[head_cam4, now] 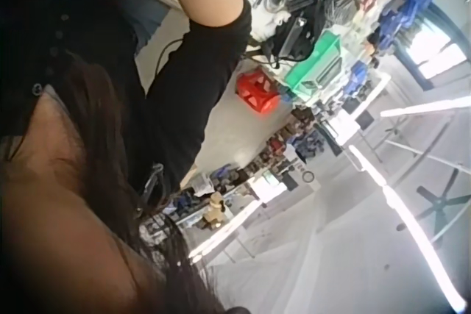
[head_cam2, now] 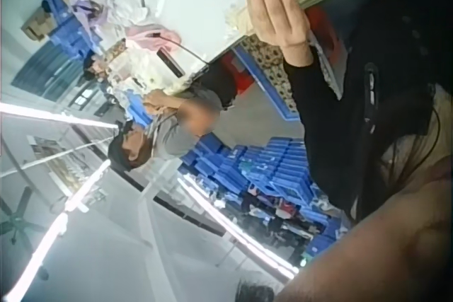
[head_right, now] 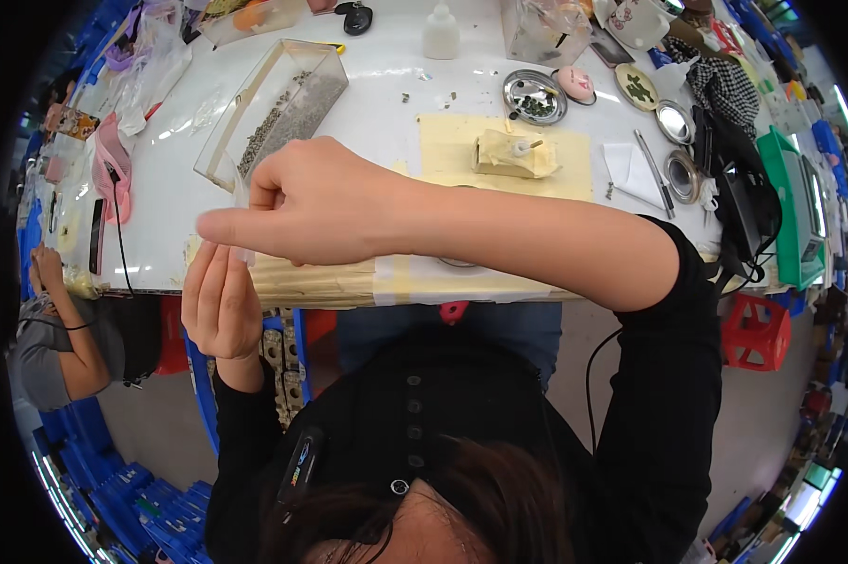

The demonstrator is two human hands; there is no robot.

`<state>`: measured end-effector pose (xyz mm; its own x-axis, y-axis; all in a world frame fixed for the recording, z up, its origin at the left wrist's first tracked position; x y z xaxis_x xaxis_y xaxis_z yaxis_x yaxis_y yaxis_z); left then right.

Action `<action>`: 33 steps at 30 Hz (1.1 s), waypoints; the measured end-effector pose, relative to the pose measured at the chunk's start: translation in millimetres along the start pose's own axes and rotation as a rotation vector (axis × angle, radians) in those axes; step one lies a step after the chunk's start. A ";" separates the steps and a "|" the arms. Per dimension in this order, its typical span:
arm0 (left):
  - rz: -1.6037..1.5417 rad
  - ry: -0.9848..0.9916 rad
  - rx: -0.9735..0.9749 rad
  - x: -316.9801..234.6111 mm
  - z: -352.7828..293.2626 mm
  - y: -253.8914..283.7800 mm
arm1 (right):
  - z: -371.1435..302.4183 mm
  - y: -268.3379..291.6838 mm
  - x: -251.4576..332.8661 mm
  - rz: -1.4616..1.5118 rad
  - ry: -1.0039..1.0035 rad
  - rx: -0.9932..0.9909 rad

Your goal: Assembling or sorting small precision components at a factory workbench using fingers.

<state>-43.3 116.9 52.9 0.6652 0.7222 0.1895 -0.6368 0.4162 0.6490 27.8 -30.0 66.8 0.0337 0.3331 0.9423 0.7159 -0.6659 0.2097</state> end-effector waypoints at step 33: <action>-1.230 1.082 0.125 34.9 -35.6 -41.9 | 34.2 -16.5 -15.6 -0.369 0.211 -0.129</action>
<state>-7.3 144.2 6.1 0.1181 0.0606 -0.9912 0.1057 0.9917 0.0732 39.2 -1.3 39.8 -0.3601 0.4294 0.8282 0.5601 -0.6104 0.5600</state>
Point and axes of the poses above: each hand's wrist, its own z-axis towards the middle knuckle, its own y-axis out of the back of the hand, x = y × z, the point moved 6 cm from there along z, towards the middle knuckle, and after that the axes turned 7 degrees about x, right-handed, at the moved point
